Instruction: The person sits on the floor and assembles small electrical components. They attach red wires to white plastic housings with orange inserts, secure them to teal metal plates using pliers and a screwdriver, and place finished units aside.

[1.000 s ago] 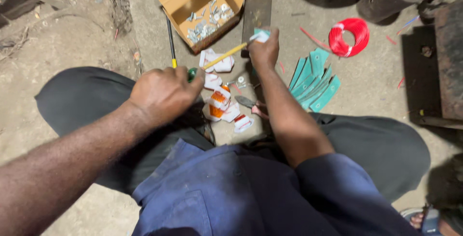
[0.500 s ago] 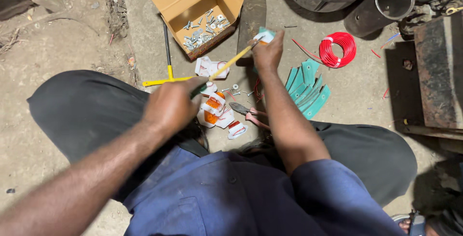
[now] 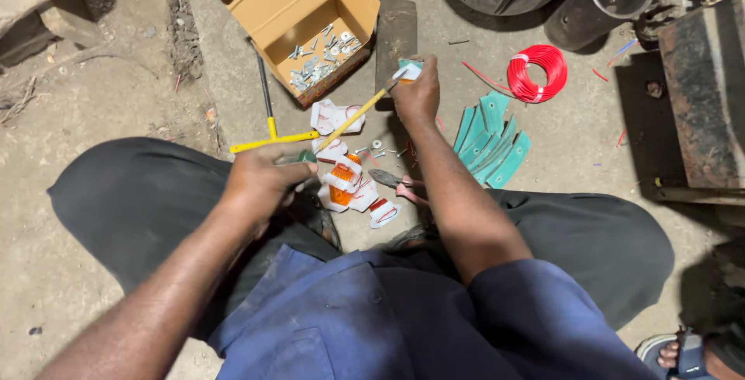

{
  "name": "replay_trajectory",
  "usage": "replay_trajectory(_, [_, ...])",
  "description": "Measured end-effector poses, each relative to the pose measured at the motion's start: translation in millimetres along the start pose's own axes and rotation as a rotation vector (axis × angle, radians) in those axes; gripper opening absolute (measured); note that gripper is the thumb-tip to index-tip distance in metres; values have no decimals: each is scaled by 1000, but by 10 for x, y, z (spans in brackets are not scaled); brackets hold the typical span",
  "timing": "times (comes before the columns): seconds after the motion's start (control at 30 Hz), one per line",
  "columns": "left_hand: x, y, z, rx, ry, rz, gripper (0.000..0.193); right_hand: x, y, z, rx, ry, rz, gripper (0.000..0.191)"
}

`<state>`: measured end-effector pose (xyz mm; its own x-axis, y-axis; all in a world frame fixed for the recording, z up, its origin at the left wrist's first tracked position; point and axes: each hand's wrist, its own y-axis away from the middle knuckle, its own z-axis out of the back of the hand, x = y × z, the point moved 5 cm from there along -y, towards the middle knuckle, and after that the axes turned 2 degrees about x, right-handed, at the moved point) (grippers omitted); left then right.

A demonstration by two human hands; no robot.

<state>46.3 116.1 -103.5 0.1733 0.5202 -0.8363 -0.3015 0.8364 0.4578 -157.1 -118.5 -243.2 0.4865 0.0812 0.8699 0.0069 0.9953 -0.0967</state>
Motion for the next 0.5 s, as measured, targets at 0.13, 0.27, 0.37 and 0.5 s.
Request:
replay_trajectory(0.13, [-272,38,-40,44,-1299,-614,53,-89,21,-40,1,85,-25,55])
replay_trajectory(0.27, [-427,136,-57,-97,-990,-743,45,-93,-22,84,-84,42,14,58])
replay_trajectory(0.37, [-317,99,-57,-135,-499,-510,45,-93,-66,96,-58,26,-15,57])
replay_trajectory(0.5, [177,-11,-186,47,242,228,46,-125,-26,-2,5,27,-8,59])
